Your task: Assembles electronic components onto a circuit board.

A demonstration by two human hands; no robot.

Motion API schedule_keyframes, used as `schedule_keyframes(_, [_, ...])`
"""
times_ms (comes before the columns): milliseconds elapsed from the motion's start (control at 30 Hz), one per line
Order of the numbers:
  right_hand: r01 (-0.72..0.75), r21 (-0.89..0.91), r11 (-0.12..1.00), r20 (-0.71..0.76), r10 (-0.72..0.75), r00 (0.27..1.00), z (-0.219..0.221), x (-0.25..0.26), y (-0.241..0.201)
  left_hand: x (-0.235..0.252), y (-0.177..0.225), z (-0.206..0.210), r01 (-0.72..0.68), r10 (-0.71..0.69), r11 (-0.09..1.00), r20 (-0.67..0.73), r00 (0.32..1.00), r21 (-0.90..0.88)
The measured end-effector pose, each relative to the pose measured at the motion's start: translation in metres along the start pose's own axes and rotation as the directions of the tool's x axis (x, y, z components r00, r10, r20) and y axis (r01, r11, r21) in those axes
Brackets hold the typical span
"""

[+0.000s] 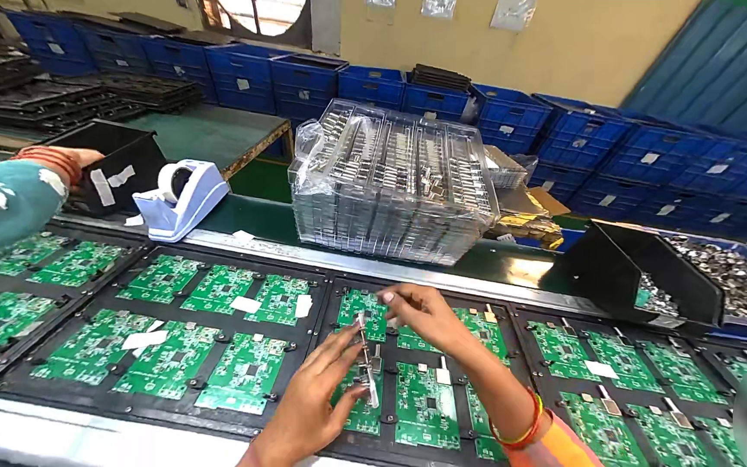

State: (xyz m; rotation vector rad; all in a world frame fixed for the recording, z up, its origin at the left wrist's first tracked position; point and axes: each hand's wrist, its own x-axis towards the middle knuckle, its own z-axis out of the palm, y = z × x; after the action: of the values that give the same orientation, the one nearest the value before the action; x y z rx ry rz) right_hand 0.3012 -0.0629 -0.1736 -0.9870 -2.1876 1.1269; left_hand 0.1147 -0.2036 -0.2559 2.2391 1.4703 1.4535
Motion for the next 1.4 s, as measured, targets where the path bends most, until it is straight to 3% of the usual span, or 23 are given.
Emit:
schedule_keyframes(67, [-0.163, 0.314, 0.935, 0.213, 0.098, 0.972, 0.007, -0.009, -0.002, 0.003, 0.003, 0.000, -0.059, 0.058, 0.998, 0.017, 0.998, 0.025])
schedule_keyframes(167, [-0.257, 0.533, 0.806, 0.279, 0.120, 0.953, 0.015, -0.017, 0.001, 0.004, 0.006, 0.001, -0.109, 0.108, 0.994, 0.054, 0.993, 0.020])
schedule_keyframes(267, [-0.251, 0.585, 0.771, 0.260, 0.115, 0.959, 0.015, -0.021, 0.003, 0.002, 0.007, 0.003, -0.103, 0.105, 0.994, 0.046, 0.993, -0.030])
schedule_keyframes(300, [-0.215, 0.567, 0.795, 0.211, 0.112, 0.971, 0.014, -0.021, 0.003, 0.001, 0.009, 0.004, -0.055, 0.058, 0.993, 0.029, 0.998, -0.103])
schedule_keyframes(367, [-0.097, 0.392, 0.915, 0.033, 0.091, 0.995, 0.008, -0.016, 0.010, 0.002, 0.014, 0.006, 0.149, -0.168, 0.922, -0.022, 0.985, -0.358])
schedule_keyframes(400, [-0.046, 0.226, 0.973, -0.074, 0.064, 0.995, 0.004, -0.010, 0.019, 0.004, 0.017, 0.005, 0.265, -0.332, 0.802, -0.031, 0.943, -0.536])
schedule_keyframes(467, [-0.005, -0.117, 0.993, -0.184, -0.017, 0.983, -0.004, 0.004, 0.043, 0.011, 0.019, -0.004, 0.413, -0.618, 0.424, 0.076, 0.782, -0.806])
schedule_keyframes(567, [0.041, -0.395, 0.918, -0.120, -0.096, 0.988, -0.007, 0.024, 0.071, 0.018, 0.007, -0.014, 0.335, -0.731, -0.085, 0.287, 0.619, -0.938])
schedule_keyframes(633, [0.075, -0.484, 0.872, -0.047, -0.112, 0.993, -0.004, 0.032, 0.080, 0.017, -0.001, -0.014, 0.254, -0.725, -0.278, 0.375, 0.577, -0.927])
schedule_keyframes(700, [0.110, -0.526, 0.843, -0.007, -0.133, 0.991, 0.000, 0.038, 0.082, 0.020, -0.002, -0.015, 0.208, -0.749, -0.370, 0.423, 0.509, -0.905])
schedule_keyframes(767, [0.114, -0.570, 0.813, 0.021, -0.125, 0.992, 0.002, 0.042, 0.082, 0.022, 0.002, -0.017, 0.247, -0.799, -0.337, 0.415, 0.436, -0.908])
schedule_keyframes(867, [0.072, -0.618, 0.783, 0.048, -0.053, 0.997, 0.001, 0.046, 0.081, 0.024, 0.006, -0.014, 0.470, -0.871, -0.158, 0.347, 0.348, -0.869])
schedule_keyframes(933, [0.049, -0.645, 0.763, 0.073, -0.003, 0.997, -0.001, 0.047, 0.079, 0.024, 0.008, -0.014, 0.540, -0.879, -0.087, 0.320, 0.354, -0.837])
schedule_keyframes(1033, [0.023, -0.662, 0.749, 0.091, 0.049, 0.995, -0.005, 0.047, 0.074, 0.024, 0.009, -0.014, 0.571, -0.868, -0.086, 0.342, 0.359, -0.817])
schedule_keyframes(1133, [0.044, -0.680, 0.732, 0.015, -0.046, 0.999, 0.000, 0.040, 0.081, 0.024, 0.010, -0.014, 0.593, -0.856, -0.053, 0.342, 0.387, -0.803])
schedule_keyframes(1267, [0.032, -0.760, 0.650, 0.023, -0.023, 0.999, 0.010, 0.019, 0.070, 0.023, 0.011, -0.012, 0.651, -0.867, 0.136, 0.228, 0.442, -0.747])
schedule_keyframes(1333, [0.166, -0.683, 0.712, 0.050, -0.181, 0.982, 0.028, -0.002, 0.044, 0.025, 0.009, -0.012, 0.694, -0.868, 0.234, 0.175, 0.464, -0.681])
schedule_keyframes(1400, [0.409, -0.586, 0.700, 0.111, -0.431, 0.896, 0.055, -0.023, 0.017, 0.026, 0.009, -0.014, 0.745, -0.849, 0.344, 0.149, 0.507, -0.572])
